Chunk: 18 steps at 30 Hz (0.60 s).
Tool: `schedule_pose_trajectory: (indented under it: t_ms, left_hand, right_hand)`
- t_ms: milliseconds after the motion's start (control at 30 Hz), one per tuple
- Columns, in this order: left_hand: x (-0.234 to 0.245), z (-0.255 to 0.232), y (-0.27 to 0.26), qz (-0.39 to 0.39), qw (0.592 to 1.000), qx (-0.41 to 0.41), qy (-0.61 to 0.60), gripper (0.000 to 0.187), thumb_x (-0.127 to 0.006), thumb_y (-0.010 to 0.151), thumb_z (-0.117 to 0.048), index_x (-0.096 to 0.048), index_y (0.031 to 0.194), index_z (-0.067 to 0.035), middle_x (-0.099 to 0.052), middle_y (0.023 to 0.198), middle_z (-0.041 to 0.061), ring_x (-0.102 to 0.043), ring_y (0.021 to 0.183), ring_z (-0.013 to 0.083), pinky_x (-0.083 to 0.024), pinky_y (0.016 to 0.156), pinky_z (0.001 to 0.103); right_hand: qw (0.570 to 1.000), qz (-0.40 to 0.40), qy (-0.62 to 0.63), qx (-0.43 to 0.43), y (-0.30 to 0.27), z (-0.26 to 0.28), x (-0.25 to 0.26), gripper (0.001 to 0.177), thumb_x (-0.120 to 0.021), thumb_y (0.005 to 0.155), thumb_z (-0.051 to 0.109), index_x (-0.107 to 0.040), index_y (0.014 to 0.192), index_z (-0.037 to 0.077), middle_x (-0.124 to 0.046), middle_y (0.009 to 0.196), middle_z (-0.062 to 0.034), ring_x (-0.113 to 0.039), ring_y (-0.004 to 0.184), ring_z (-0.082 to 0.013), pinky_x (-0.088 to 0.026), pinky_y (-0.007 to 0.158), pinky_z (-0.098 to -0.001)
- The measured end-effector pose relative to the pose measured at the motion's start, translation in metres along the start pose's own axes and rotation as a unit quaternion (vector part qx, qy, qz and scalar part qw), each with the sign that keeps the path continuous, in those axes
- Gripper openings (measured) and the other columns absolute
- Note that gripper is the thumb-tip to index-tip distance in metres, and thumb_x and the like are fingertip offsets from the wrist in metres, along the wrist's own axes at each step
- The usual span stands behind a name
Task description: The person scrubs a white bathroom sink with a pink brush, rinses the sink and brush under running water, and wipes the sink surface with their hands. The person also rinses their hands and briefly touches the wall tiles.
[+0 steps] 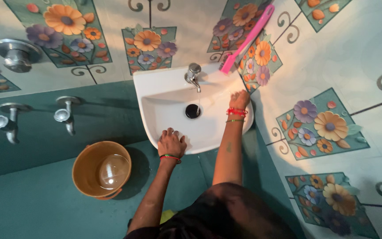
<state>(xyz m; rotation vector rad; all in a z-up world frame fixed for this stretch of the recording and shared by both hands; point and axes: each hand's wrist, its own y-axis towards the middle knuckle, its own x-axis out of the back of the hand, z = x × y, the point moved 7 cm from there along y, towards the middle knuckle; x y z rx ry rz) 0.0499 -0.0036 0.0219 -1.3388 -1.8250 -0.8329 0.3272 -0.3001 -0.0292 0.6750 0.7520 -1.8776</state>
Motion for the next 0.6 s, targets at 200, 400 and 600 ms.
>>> schedule_pose_trajectory:
  t_ms: [200,400,600]
  left_hand:
    - [-0.003,0.001,0.000,-0.002,1.000,-0.004,0.001,0.031,-0.071,0.085,-0.031,-0.077,0.096,-0.004,-0.065,0.118,0.012,-0.059,0.113,0.0310,-0.052,0.096,0.043]
    - [-0.003,0.002,0.000,0.000,1.000,-0.007,-0.005,0.029,-0.070,0.086,-0.031,-0.077,0.094,-0.004,-0.065,0.115,0.011,-0.059,0.113,0.0307,-0.052,0.096,0.042]
    - [-0.003,0.002,0.001,0.013,1.000,0.006,-0.012,0.028,-0.069,0.086,-0.029,-0.076,0.094,-0.004,-0.064,0.114,0.011,-0.059,0.113,0.0303,-0.051,0.095,0.043]
  right_hand:
    - [0.985,-0.167,-0.045,-0.012,-0.067,-0.045,0.074,0.015,-0.059,0.094,0.026,-0.061,0.098,0.012,-0.059,0.097,-0.0045,-0.060,0.088,-0.0177,-0.050,0.081,-0.0367]
    - [0.979,-0.034,0.087,-0.183,-0.081,-0.137,0.008,0.011,-0.056,0.095,0.007,-0.058,0.086,0.002,-0.057,0.083,-0.0089,-0.057,0.078,-0.0240,-0.052,0.076,-0.0377]
    - [0.943,0.015,0.216,-0.254,-0.070,-0.151,-0.030,0.010,-0.049,0.087,0.002,-0.053,0.078,0.001,-0.054,0.074,-0.0137,-0.052,0.070,-0.0272,-0.045,0.062,-0.0355]
